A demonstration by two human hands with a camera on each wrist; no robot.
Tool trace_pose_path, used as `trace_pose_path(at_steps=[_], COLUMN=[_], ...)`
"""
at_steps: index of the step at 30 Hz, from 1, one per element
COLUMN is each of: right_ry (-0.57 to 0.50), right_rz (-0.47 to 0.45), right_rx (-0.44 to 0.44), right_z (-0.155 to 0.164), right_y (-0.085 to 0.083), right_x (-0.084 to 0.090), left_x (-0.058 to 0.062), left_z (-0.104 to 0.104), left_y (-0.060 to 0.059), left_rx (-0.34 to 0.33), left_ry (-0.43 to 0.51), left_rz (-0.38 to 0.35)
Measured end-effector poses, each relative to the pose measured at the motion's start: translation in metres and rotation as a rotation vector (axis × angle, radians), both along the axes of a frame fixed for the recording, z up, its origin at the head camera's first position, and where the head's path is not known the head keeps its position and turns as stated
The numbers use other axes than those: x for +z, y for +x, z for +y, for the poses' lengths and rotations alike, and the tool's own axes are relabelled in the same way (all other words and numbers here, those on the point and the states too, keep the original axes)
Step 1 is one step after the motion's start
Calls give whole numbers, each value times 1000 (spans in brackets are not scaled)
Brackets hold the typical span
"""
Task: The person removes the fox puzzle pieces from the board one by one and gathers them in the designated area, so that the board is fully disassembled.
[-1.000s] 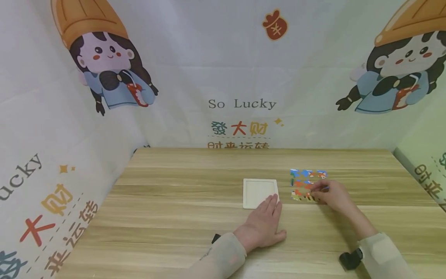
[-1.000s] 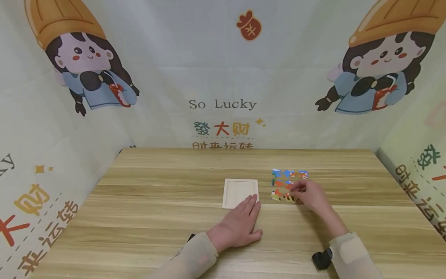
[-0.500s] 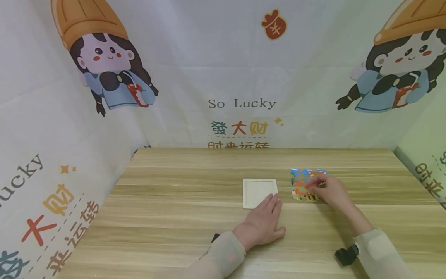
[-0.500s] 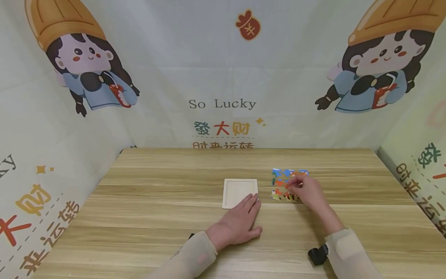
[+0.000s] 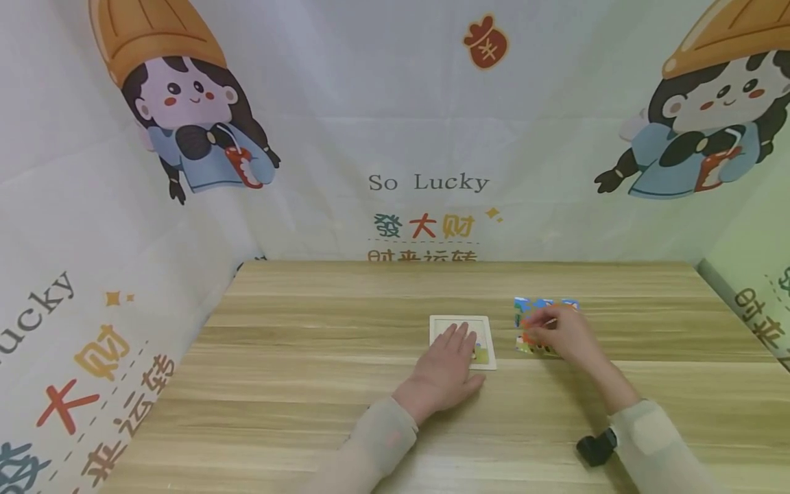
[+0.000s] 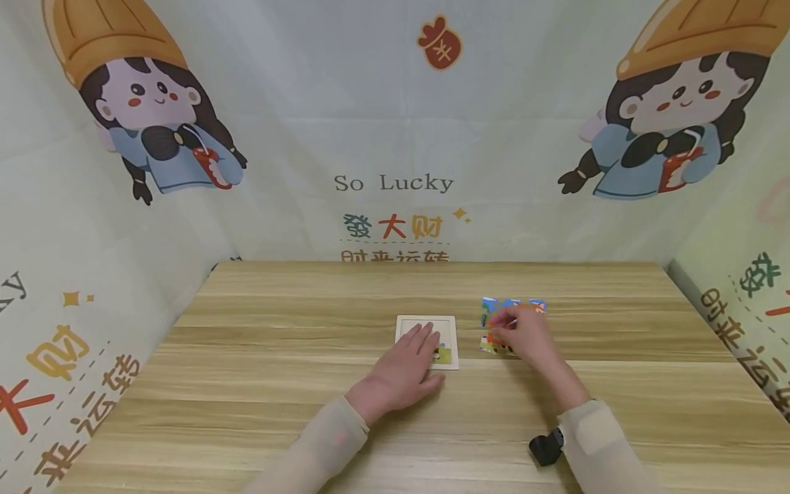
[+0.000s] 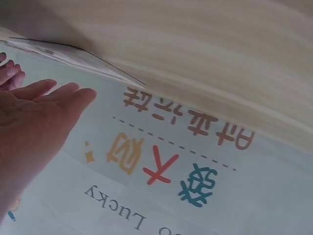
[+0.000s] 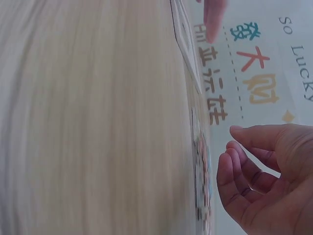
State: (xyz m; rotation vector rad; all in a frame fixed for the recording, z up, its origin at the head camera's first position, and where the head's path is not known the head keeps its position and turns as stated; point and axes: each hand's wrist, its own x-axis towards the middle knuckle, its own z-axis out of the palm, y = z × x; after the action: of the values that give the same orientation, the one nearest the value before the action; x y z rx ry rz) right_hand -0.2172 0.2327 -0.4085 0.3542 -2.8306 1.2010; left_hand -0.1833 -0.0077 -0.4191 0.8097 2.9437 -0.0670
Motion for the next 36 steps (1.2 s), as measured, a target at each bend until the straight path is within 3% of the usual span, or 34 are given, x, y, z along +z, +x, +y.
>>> trace_pose_path(at_steps=[6, 14, 21, 27, 36], right_ry=[-9, -15, 67, 142, -102], right_rz=[2, -62, -116, -81, -170], right_rx=[45, 129, 172, 186, 181], right_z=[-17, -46, -62, -65, -54], right_y=[-4, -4, -4, -3, -3], right_x=[-1, -4, -12, -13, -15], left_x=[4, 14, 13, 10, 5], left_z=[-16, -54, -67, -68, -66], left_y=[-16, -40, -46, -46, -46], left_rx=[59, 72, 63, 55, 55], left_ry=[24, 138, 162, 173, 183], left_rz=[-16, -160, -219, -220, -221])
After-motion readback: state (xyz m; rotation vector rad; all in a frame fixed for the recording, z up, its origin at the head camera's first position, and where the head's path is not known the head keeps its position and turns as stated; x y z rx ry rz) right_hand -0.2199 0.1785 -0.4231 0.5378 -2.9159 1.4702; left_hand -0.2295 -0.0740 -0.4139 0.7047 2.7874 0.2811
